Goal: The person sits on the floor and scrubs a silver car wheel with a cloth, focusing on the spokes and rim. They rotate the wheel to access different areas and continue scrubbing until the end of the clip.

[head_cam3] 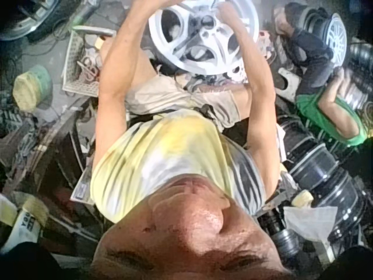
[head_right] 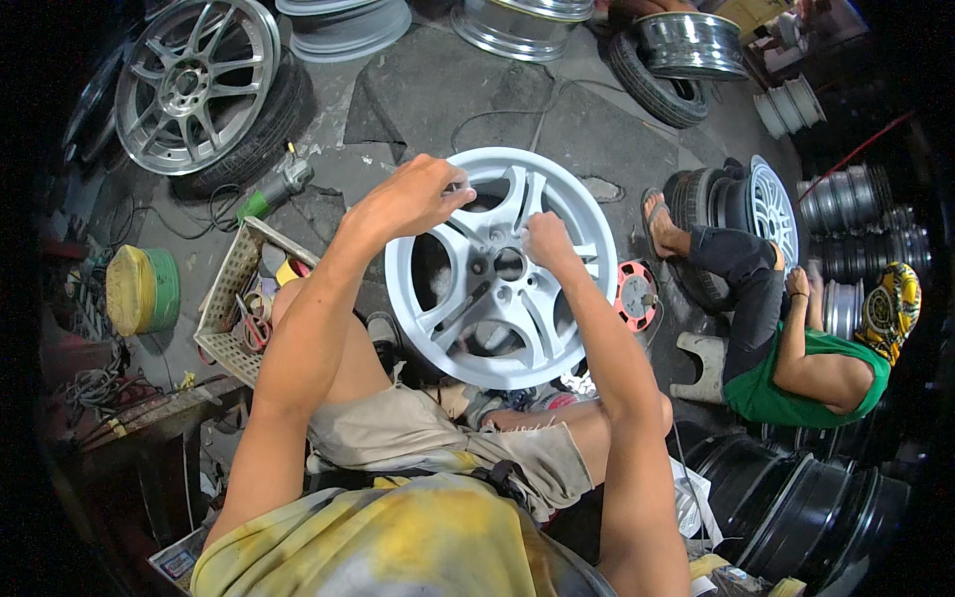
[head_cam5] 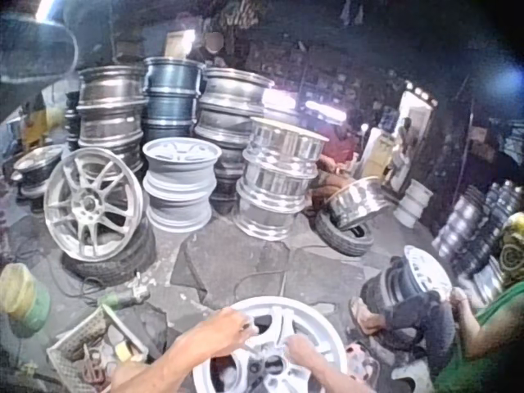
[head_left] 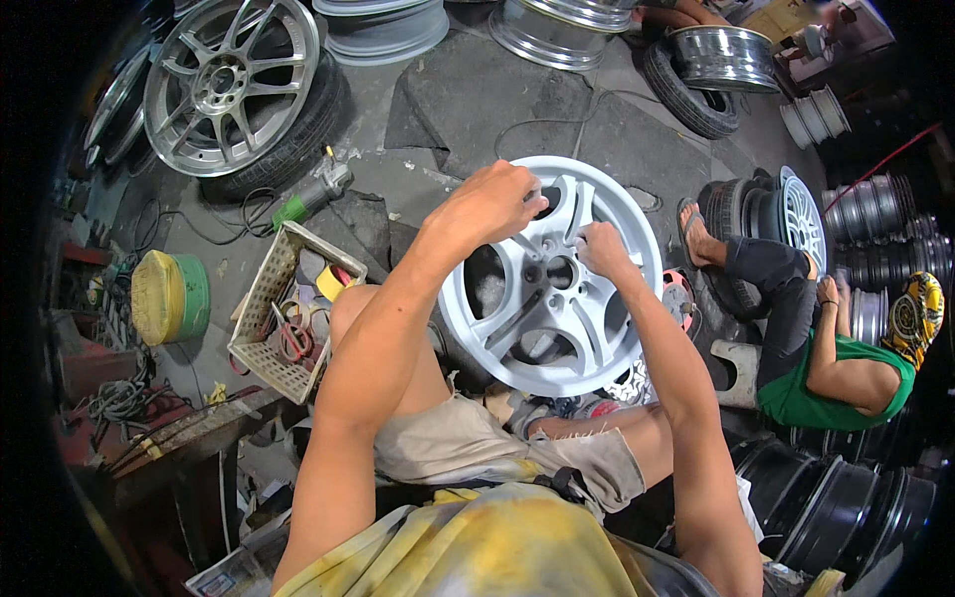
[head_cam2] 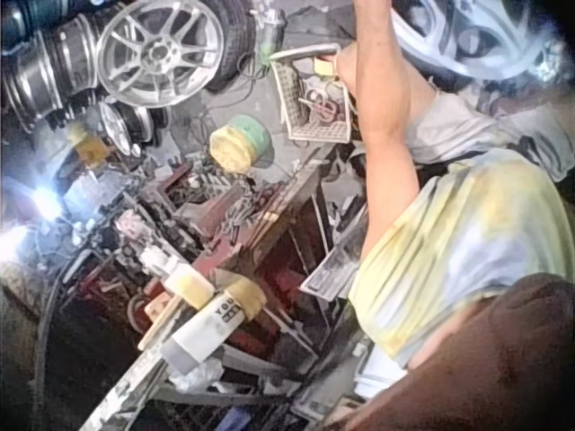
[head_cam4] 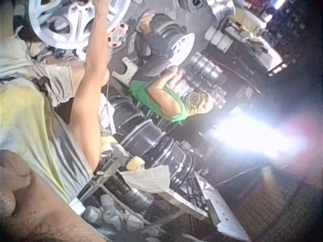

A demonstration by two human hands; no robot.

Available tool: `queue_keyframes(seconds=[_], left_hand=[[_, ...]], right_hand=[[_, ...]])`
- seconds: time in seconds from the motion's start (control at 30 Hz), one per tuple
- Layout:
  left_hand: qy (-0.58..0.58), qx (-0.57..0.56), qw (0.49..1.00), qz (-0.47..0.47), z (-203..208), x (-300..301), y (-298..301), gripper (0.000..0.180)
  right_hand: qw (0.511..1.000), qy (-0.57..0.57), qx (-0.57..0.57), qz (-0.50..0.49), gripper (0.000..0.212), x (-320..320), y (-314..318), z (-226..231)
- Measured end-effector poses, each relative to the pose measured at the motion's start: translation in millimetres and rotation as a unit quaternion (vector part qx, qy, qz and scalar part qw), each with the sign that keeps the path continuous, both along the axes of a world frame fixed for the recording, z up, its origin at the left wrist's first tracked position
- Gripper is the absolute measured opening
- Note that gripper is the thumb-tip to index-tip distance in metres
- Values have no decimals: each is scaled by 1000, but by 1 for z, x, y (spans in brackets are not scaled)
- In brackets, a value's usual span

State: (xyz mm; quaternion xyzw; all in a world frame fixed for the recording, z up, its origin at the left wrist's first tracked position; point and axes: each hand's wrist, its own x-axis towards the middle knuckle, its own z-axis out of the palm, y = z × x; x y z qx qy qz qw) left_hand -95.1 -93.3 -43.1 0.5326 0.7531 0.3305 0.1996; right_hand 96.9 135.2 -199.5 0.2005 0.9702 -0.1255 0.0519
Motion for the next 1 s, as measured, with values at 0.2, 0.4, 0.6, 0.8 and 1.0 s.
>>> queue_keyframes(seconds=[0.2, 0.4, 0.6, 0.8, 1.0], left_hand=[[-5, -14, 999, 34, 4, -8, -5, 27], [5, -11, 999, 31, 0, -5, 1, 29], [-9, -12, 1000, 20, 2, -6, 0, 28], [-4, 1, 1000, 22, 2, -5, -1, 28], [-3, 9, 1000, 26, 3, -5, -3, 27]], right_hand=[[997, 49, -51, 0, 14, 8, -8, 9], [984, 108, -9, 143, 12, -3, -12, 8], [987, -12, 27, 156, 11, -11, 8, 2], [980, 86, 21, 176, 10, -20, 2, -2], [984, 51, 27, 167, 11, -19, -6, 9]])
